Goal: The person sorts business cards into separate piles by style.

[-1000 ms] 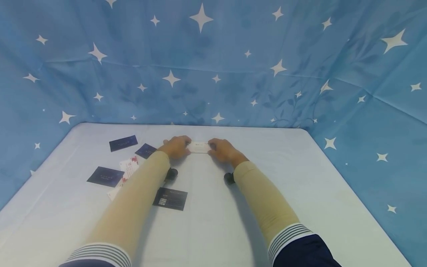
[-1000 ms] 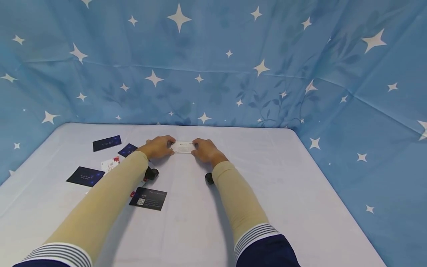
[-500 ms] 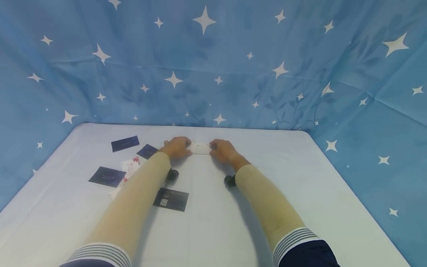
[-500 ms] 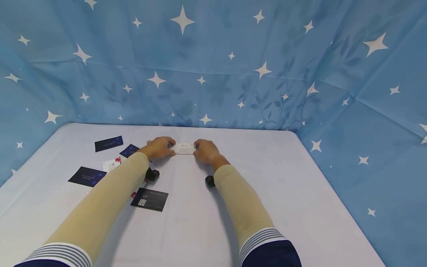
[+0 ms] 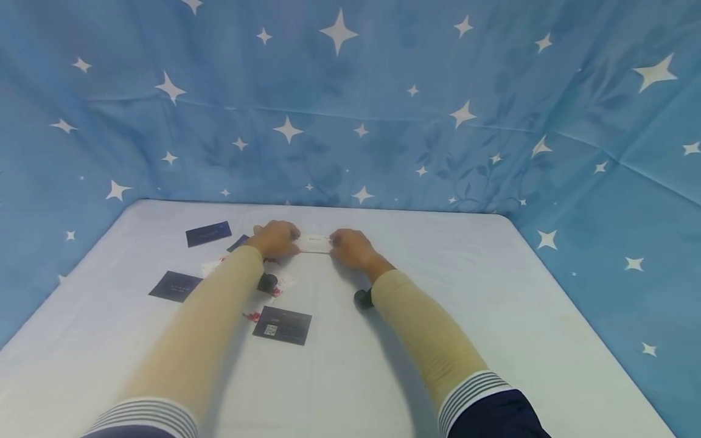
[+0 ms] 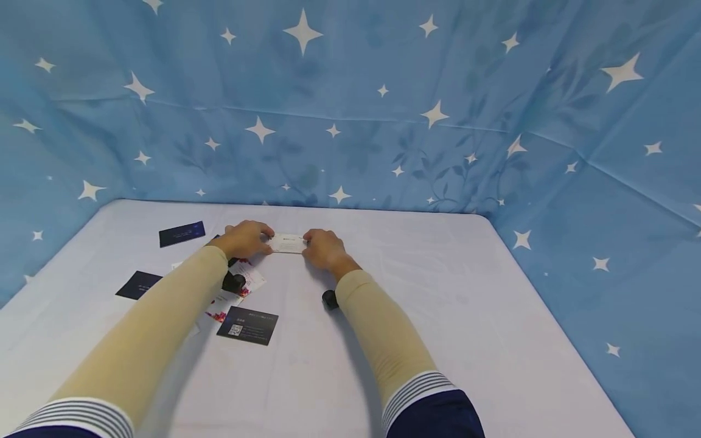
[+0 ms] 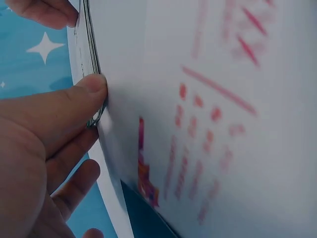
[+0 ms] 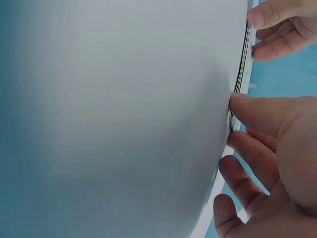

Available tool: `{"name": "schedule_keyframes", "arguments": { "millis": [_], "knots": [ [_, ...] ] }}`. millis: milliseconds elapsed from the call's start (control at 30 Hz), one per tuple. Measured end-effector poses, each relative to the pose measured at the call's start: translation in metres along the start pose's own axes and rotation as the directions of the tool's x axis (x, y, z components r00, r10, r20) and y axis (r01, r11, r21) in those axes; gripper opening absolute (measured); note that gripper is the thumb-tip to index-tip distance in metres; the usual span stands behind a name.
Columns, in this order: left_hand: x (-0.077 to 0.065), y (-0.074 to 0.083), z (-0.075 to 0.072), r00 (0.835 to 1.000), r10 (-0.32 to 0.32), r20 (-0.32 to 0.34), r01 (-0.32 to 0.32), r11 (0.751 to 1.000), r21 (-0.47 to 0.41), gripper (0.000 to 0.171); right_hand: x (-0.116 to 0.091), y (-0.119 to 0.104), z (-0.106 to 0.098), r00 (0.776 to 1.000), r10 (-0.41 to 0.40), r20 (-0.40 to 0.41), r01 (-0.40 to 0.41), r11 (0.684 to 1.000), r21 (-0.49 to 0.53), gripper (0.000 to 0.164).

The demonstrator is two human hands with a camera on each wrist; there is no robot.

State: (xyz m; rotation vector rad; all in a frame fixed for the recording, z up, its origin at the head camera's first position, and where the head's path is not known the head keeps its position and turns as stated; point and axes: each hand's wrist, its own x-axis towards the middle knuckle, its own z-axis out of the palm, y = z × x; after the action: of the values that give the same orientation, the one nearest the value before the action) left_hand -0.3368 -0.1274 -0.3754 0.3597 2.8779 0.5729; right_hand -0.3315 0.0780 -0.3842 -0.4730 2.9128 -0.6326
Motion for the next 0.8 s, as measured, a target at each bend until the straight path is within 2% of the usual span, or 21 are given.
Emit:
{"name": "schedule_keyframes", "arguments": {
  "millis": [300, 467, 567, 633, 700, 800],
  "knots": [
    [-0.002, -0.007, -0.003, 0.999, -0.028, 0.016, 0.028, 1.000, 0.004, 0.048, 0.001, -0.007, 0.006, 1.000, 0.013, -0.023, -0.014, 1.000, -0.021, 0.042],
    [-0.014, -0.006, -0.014, 1.000, -0.013, 0.019, 0.013, 1.000, 0.015, 0.054, -0.006, -0.015, 0.007, 0.999, -0.022, -0.046, 0.022, 1.000, 0.004, 0.046],
    [-0.021, -0.011, -0.022, 1.000, 0.007, 0.013, -0.008, 1.000, 0.019, 0.054, -0.013, -0.025, 0.009, 0.996, -0.094, 0.006, 0.094, 0.995, 0.023, 0.047],
    [-0.027, -0.014, -0.025, 1.000, 0.022, 0.007, -0.022, 1.000, 0.014, 0.052, -0.017, -0.032, 0.013, 0.985, -0.163, 0.050, 0.162, 0.986, 0.025, 0.047],
    [-0.031, -0.018, -0.027, 0.999, 0.034, -0.003, -0.034, 0.999, 0.004, 0.051, -0.023, -0.040, 0.017, 0.965, -0.244, 0.094, 0.241, 0.970, 0.040, 0.044],
    [-0.038, -0.021, -0.028, 0.999, 0.049, -0.007, -0.049, 0.998, -0.026, 0.049, -0.030, -0.053, 0.024, 0.922, -0.362, 0.140, 0.360, 0.932, 0.042, 0.037]
  ]
}}
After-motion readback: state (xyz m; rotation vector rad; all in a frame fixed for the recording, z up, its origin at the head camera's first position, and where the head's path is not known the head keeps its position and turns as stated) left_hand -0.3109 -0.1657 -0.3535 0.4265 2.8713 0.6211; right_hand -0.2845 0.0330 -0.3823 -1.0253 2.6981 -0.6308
